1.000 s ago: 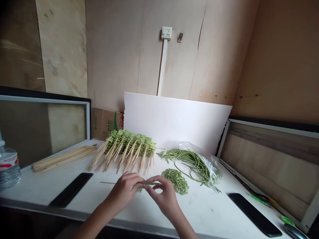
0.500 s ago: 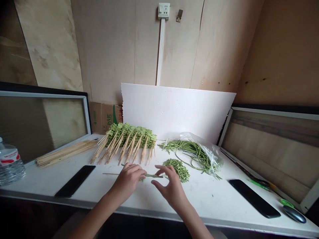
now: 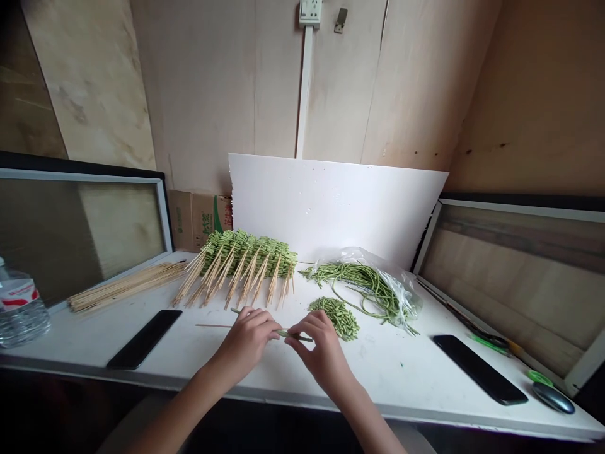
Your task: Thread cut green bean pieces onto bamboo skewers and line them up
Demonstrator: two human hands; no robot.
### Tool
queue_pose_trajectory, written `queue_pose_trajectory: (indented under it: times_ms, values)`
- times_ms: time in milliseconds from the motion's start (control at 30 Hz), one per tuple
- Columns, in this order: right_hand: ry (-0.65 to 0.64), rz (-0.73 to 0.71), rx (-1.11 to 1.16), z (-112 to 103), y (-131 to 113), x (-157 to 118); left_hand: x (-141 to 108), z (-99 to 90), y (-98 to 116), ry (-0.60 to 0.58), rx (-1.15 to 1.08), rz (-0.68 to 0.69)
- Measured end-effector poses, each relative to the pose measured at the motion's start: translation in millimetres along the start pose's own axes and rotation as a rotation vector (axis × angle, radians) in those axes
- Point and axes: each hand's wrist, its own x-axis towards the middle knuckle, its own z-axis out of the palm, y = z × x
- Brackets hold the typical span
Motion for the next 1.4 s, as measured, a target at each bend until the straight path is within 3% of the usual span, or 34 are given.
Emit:
queue_pose_trajectory:
  times_ms: [333,600,1067,1200,1333,1400]
  values:
    - [0.049,-0.027,0.026,19.5,7.4,-6.6,-3.9,21.5,-6.4,-0.006,-0.307,-0.096]
    - [0.041,0.160,0.297,25.9,12.0,-8.9,-3.6,25.9,-11.9,-0.014,-0.638,-0.105]
    - [0.009,0.202,0.467,32.5,19.9,-11.4,-3.4,27.2,-10.8,-0.024,-0.721,-0.140]
    - [0.010,0.190,0.560,23.8,17.4,-7.2,-4.1,32.4,-20.2,-0.019,-0.799,-0.201]
    - [0.144,0.220,0.404,4.5,26.6,-1.1,-1.7,28.0,-24.4,0.035,-0.913,-0.205]
    - [0.146,0.222,0.242,0.4,37.6,-1.6,0.3,22.3,-22.0,0.068,-0.935,-0.193]
